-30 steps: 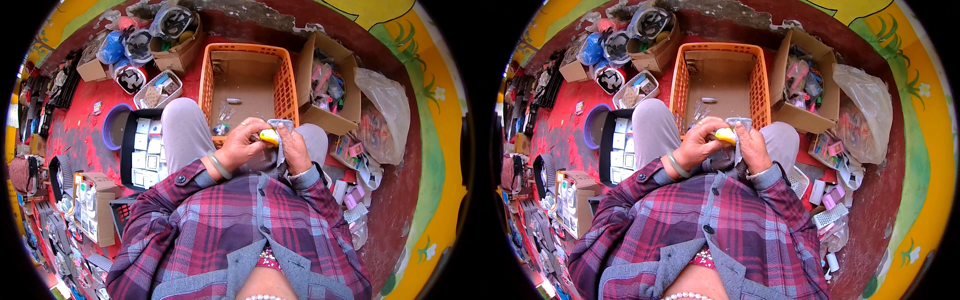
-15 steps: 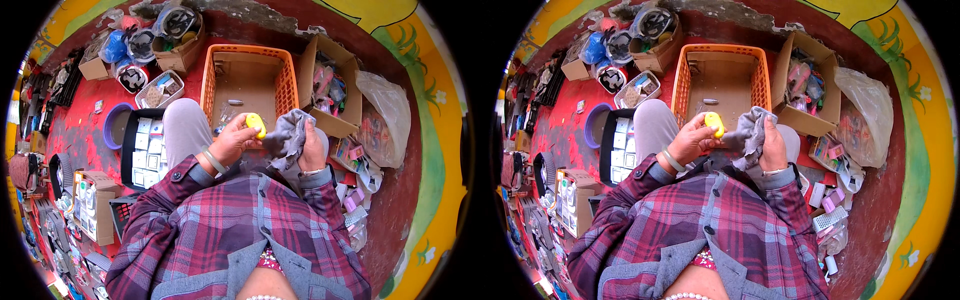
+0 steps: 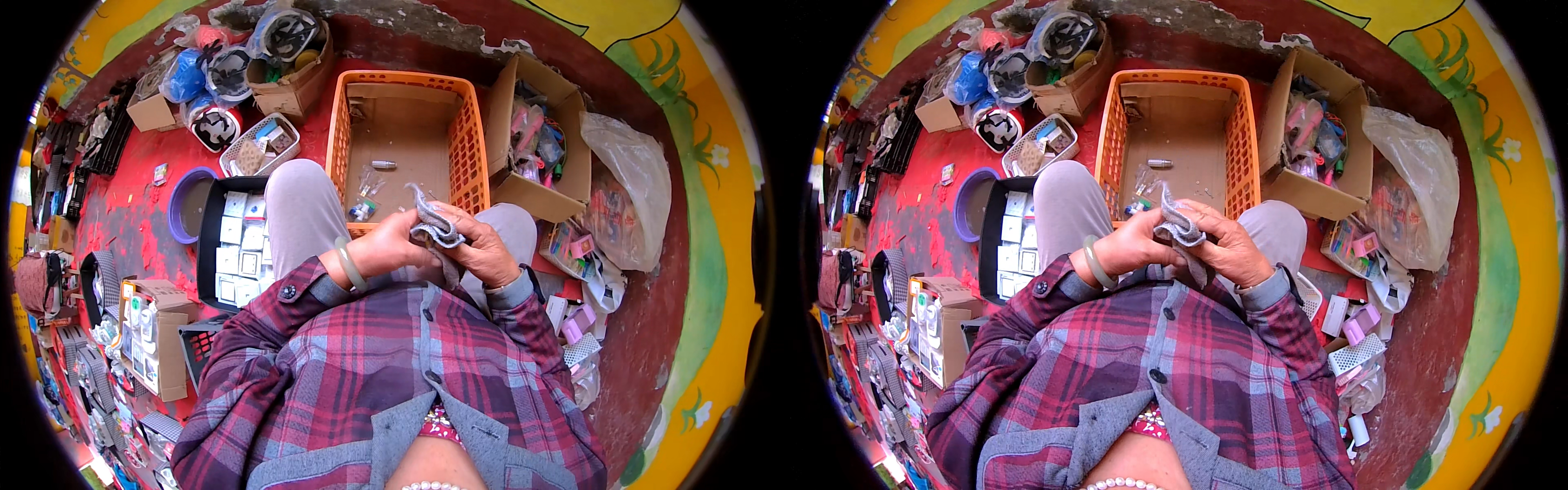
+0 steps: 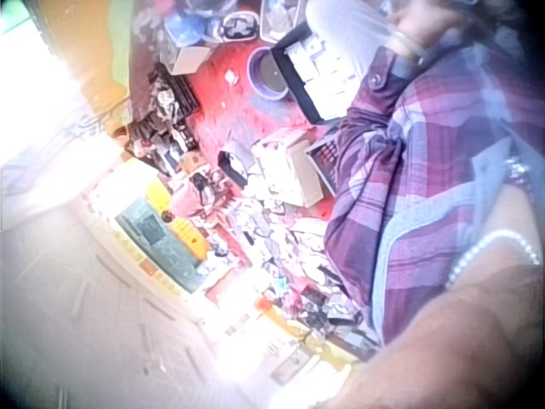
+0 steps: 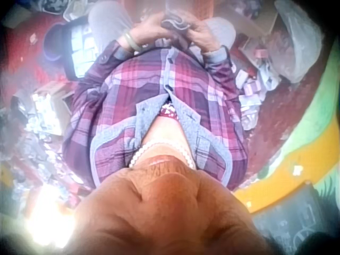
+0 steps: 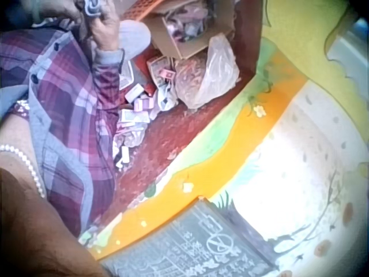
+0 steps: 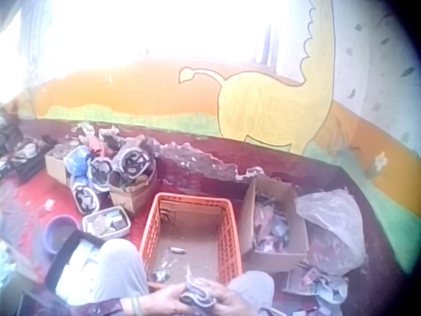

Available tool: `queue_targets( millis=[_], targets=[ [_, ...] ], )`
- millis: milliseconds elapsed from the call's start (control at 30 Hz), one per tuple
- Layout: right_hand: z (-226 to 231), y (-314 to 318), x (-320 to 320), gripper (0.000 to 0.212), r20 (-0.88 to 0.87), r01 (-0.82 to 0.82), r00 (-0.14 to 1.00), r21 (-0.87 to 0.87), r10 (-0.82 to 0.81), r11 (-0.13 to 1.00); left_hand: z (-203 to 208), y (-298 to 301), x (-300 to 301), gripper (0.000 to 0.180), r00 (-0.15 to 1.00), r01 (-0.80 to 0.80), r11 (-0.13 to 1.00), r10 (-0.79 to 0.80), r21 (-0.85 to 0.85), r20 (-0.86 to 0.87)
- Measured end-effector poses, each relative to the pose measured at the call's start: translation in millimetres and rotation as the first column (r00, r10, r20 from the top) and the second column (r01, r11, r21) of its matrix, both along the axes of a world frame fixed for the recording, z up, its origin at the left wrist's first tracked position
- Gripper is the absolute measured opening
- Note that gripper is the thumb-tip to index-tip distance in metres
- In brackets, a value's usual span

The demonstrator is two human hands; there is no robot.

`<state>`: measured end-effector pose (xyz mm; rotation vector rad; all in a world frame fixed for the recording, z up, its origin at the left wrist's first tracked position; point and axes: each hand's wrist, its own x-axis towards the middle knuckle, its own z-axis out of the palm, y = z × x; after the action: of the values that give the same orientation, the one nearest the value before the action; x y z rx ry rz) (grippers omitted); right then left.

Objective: The person wipes a yellow plastic component with a cloth, places small metal parts into an orange plastic basket, and packs a pink plastic object into a clear bag.

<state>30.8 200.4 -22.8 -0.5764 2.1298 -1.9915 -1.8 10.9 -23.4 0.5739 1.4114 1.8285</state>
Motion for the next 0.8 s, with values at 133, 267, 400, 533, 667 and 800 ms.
queue_targets(
  millis=[133,267,400,533,667,800],
  targets=[
    [-4,-14,1,0.026,0.098,0.206,0.976,-0.101,-0.197,0.973,-3,4,3,0.05,0.952,0.113,0.993,-0.121,0.045,0.28],
    [-13,-12,-8,0.021,0.379,0.427,0.879,-0.353,-0.29,0.833,2,13,12,0.053,0.952,0.08,0.968,-0.144,0.238,0.269],
    [-17,-1,-6,0.029,0.59,0.505,0.791,-0.483,-0.16,0.715,12,8,6,0.051,0.943,0.017,0.967,-0.1,0.254,0.318],
    [12,11,9,0.033,0.503,0.2,0.864,-0.369,0.014,0.908,-1,4,-1,0.049,0.961,-0.096,0.988,0.059,0.125,0.271],
    [-7,-11,2,0.035,-0.27,0.187,0.951,0.123,-0.148,0.975,-9,7,3,0.048,0.972,-0.162,0.987,0.156,-0.018,-0.173],
    [-18,-27,6,0.027,-0.037,0.383,0.923,0.004,-0.383,0.924,0,12,7,0.051,1.0,-0.025,0.999,0.025,0.048,-0.013]
  ],
)
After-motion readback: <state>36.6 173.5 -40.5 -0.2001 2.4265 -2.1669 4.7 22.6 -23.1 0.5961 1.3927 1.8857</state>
